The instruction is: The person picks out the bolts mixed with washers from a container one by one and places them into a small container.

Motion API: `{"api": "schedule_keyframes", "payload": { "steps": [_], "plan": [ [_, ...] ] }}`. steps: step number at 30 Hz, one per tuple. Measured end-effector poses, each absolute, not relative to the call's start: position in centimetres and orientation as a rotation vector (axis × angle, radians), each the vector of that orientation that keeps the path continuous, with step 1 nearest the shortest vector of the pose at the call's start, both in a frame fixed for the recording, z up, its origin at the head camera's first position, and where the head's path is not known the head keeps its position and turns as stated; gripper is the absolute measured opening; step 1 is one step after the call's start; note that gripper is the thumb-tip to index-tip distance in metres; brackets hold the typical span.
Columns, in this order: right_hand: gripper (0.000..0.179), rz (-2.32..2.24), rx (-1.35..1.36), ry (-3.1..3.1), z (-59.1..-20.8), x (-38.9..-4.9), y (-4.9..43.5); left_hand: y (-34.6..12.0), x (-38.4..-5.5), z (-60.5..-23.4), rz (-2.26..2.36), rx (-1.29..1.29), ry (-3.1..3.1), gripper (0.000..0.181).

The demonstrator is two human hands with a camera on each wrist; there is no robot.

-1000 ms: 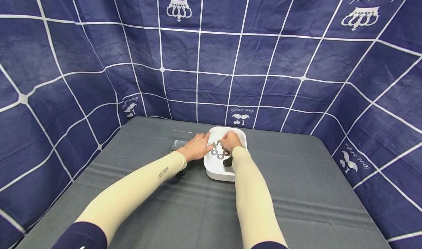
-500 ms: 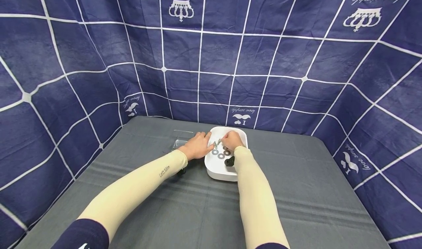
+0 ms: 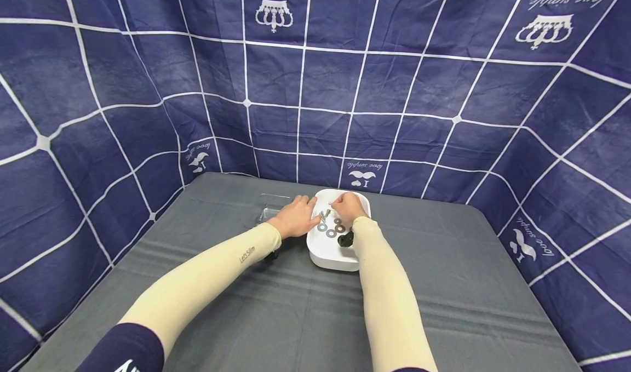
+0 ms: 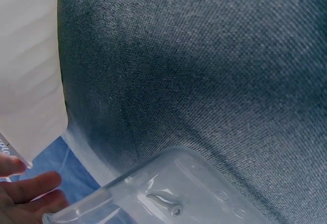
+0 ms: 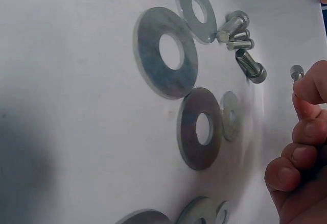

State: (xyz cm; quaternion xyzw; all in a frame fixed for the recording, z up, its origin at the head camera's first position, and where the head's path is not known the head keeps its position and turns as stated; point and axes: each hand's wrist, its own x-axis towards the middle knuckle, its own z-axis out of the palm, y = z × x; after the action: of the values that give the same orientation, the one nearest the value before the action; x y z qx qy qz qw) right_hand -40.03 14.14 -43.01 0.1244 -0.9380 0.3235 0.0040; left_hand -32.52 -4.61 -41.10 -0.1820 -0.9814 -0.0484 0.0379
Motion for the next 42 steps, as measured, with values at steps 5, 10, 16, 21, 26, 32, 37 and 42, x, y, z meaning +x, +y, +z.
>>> {"api": "schedule_keyframes", "payload": {
  "steps": [5,10,16,21,26,32,37,42],
  "plan": [
    [0.016,1.012,0.438,-2.926,-42.1,-40.2,14.2,-4.6,-32.8,-40.9,-0.087,-0.563,-2.984,0.064],
    [0.016,1.021,0.489,-2.892,-41.5,-39.9,14.1,-4.9,-32.8,-40.8,-0.036,-0.586,-2.946,0.063],
    [0.017,1.022,0.559,-2.876,-41.1,-39.7,13.6,-5.4,-32.5,-41.2,-0.046,-0.607,-2.969,0.063],
    [0.017,1.043,0.587,-2.859,-40.1,-39.6,13.1,-6.0,-32.7,-40.9,-0.074,-0.612,-2.945,0.062],
    [0.016,1.04,0.611,-2.894,-39.3,-39.4,12.6,-7.0,-32.8,-40.8,-0.097,-0.592,-2.938,0.059],
    [0.016,1.045,0.66,-2.888,-38.7,-39.5,12.2,-8.1,-32.9,-40.3,-0.092,-0.54,-2.955,0.06],
    [0.015,1.037,0.684,-2.872,-38.4,-39.4,11.8,-8.9,-33.0,-40.0,-0.116,-0.519,-2.941,0.06],
    [0.013,1.034,0.713,-2.866,-38.3,-39.2,11.3,-10.0,-32.7,-40.2,-0.132,-0.495,-2.915,0.059]
  ]
}}
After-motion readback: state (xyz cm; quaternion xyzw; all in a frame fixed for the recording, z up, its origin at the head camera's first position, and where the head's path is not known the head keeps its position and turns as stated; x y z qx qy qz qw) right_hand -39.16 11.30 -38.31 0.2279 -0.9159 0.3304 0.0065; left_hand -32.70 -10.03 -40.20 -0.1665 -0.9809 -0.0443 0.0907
